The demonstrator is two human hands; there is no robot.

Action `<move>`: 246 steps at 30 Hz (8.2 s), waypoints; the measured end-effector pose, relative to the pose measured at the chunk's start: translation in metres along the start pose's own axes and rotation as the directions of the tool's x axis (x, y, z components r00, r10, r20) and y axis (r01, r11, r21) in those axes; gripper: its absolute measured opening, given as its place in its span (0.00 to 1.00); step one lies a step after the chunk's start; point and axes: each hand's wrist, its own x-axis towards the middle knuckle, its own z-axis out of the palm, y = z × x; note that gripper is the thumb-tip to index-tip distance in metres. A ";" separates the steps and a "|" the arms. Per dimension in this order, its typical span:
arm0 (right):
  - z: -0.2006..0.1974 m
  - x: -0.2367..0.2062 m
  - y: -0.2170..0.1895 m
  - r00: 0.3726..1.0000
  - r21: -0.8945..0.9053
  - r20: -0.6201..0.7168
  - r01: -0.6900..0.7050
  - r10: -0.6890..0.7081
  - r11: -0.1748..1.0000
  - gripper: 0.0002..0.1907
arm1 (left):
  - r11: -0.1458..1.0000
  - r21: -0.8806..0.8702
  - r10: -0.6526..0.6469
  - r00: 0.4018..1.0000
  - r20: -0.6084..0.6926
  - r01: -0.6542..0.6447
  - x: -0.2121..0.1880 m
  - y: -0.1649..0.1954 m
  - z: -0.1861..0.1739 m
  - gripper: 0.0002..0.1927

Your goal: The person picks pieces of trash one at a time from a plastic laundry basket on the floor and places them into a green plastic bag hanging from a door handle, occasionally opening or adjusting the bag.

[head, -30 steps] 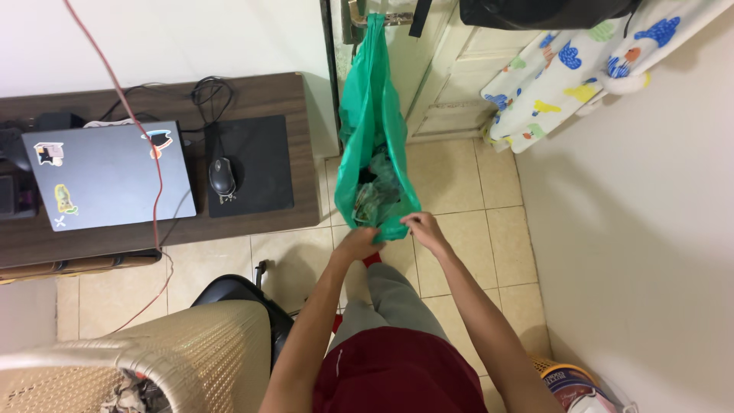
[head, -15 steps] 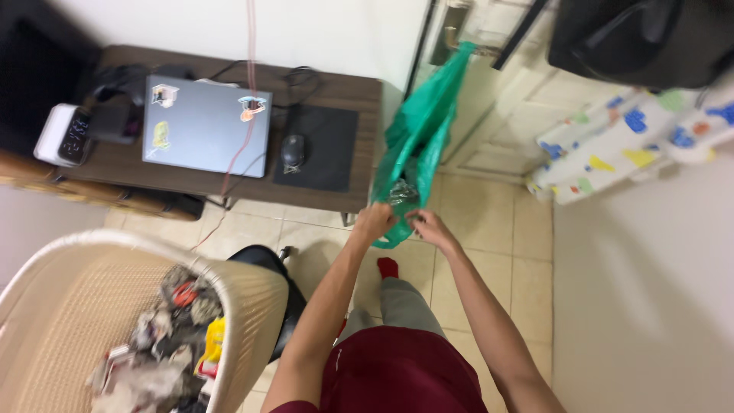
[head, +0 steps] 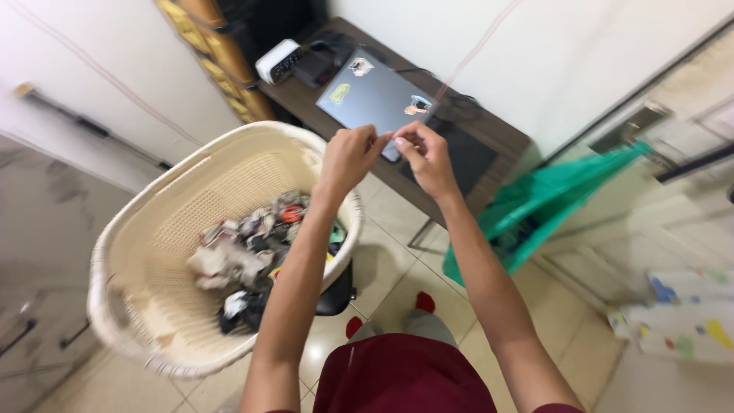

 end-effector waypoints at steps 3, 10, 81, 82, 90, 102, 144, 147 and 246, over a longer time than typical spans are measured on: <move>0.076 0.021 -0.020 0.987 -0.069 0.154 0.051 -0.040 0.996 0.05 | 0.990 0.125 -0.066 0.997 -0.033 0.069 -0.030 -0.051 -0.066 0.15; 0.229 0.059 0.002 0.668 -0.424 0.719 0.205 0.191 0.882 0.14 | 0.903 0.389 -0.216 0.975 0.048 0.181 -0.133 -0.179 -0.170 0.16; -0.010 0.034 0.024 0.983 0.638 -0.173 0.066 0.060 0.767 0.10 | 0.865 -0.448 0.172 0.972 -0.158 -0.226 0.041 0.017 -0.020 0.27; -0.035 0.026 0.029 0.972 0.624 -0.213 0.061 0.094 0.779 0.12 | 0.857 -0.453 0.213 0.969 -0.126 -0.247 0.050 0.033 -0.001 0.27; -0.215 -0.102 0.107 0.596 0.411 -0.738 0.023 0.318 0.911 0.09 | 0.803 -0.529 0.432 0.880 0.199 -0.274 0.071 0.104 0.204 0.24; -0.309 -0.281 0.209 -0.045 0.403 -0.884 -0.578 0.465 0.710 0.17 | 0.981 -0.129 0.188 0.537 0.822 -0.146 -0.031 0.077 0.492 0.24; -0.351 -0.218 0.222 0.441 0.420 -0.698 -0.386 0.564 0.821 0.23 | 0.959 -0.196 -0.022 0.743 0.669 0.205 -0.003 0.097 0.482 0.13; -0.319 -0.167 0.193 0.535 0.372 -0.719 -0.245 0.444 0.896 0.19 | 0.935 -0.324 0.037 0.872 0.489 0.142 0.028 0.110 0.411 0.17; 0.370 0.082 0.119 0.036 -0.550 0.778 0.521 0.627 0.653 0.33 | 0.806 -0.100 -0.590 0.805 -0.058 0.584 -0.160 -0.264 -0.211 0.46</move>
